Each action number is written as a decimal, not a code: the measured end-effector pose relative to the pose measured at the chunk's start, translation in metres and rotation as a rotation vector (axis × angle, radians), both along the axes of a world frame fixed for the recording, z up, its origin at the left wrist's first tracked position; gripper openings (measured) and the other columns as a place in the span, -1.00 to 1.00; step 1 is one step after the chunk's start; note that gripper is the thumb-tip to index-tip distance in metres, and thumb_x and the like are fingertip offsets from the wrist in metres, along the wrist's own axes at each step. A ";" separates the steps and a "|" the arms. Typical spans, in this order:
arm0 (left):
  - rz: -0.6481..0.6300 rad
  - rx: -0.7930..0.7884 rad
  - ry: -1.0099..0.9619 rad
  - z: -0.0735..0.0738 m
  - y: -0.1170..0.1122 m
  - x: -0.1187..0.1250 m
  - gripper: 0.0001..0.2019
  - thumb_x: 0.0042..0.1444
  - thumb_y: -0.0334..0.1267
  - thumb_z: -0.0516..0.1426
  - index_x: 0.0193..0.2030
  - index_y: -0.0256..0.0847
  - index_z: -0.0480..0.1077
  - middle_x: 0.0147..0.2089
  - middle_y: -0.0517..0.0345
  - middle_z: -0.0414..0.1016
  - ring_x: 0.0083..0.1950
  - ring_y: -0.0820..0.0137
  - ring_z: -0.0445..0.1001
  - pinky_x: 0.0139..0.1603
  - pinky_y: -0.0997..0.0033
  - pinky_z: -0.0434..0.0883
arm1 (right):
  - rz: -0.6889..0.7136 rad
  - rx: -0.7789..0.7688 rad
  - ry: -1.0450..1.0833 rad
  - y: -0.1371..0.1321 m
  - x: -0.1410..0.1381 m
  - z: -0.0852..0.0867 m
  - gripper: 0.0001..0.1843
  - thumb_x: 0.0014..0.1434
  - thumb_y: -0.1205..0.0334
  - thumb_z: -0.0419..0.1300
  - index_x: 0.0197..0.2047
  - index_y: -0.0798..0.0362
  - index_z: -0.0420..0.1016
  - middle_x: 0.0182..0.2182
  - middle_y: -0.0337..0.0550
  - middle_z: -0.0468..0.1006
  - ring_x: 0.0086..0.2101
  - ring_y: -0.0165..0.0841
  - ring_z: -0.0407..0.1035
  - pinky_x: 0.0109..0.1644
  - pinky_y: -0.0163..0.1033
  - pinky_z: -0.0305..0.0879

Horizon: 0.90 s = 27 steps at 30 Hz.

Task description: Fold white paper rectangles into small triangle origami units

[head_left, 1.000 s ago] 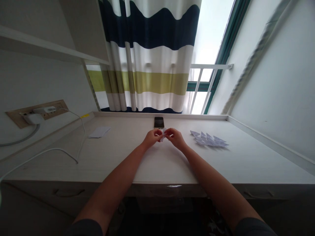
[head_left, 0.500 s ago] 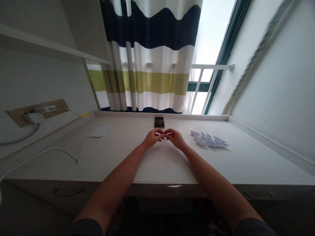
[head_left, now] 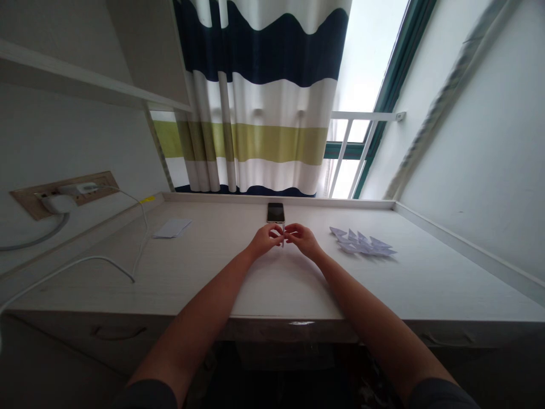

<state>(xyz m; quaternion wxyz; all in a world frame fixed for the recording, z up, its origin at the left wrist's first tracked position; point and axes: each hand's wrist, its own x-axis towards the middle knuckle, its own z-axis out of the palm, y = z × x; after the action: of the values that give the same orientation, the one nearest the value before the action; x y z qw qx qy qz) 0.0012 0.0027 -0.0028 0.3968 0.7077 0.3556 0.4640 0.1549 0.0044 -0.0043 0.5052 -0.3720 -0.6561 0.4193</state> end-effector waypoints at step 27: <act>0.029 0.011 -0.034 0.002 -0.003 0.003 -0.76 -0.12 -0.36 0.15 -0.26 -0.27 0.25 -0.22 0.07 0.37 -0.42 0.49 0.44 -0.42 0.40 0.45 | -0.132 0.174 -0.169 0.000 -0.002 -0.005 -0.80 -0.08 0.17 0.18 -0.34 0.06 0.33 -0.44 -0.22 0.45 -0.47 -0.40 0.39 -0.41 -0.23 0.40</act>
<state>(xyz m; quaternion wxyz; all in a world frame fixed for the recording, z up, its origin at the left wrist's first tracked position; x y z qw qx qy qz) 0.0042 -0.0001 -0.0004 0.3919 0.6968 0.3565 0.4836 0.1532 0.0041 -0.0091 0.5052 -0.4031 -0.7043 0.2937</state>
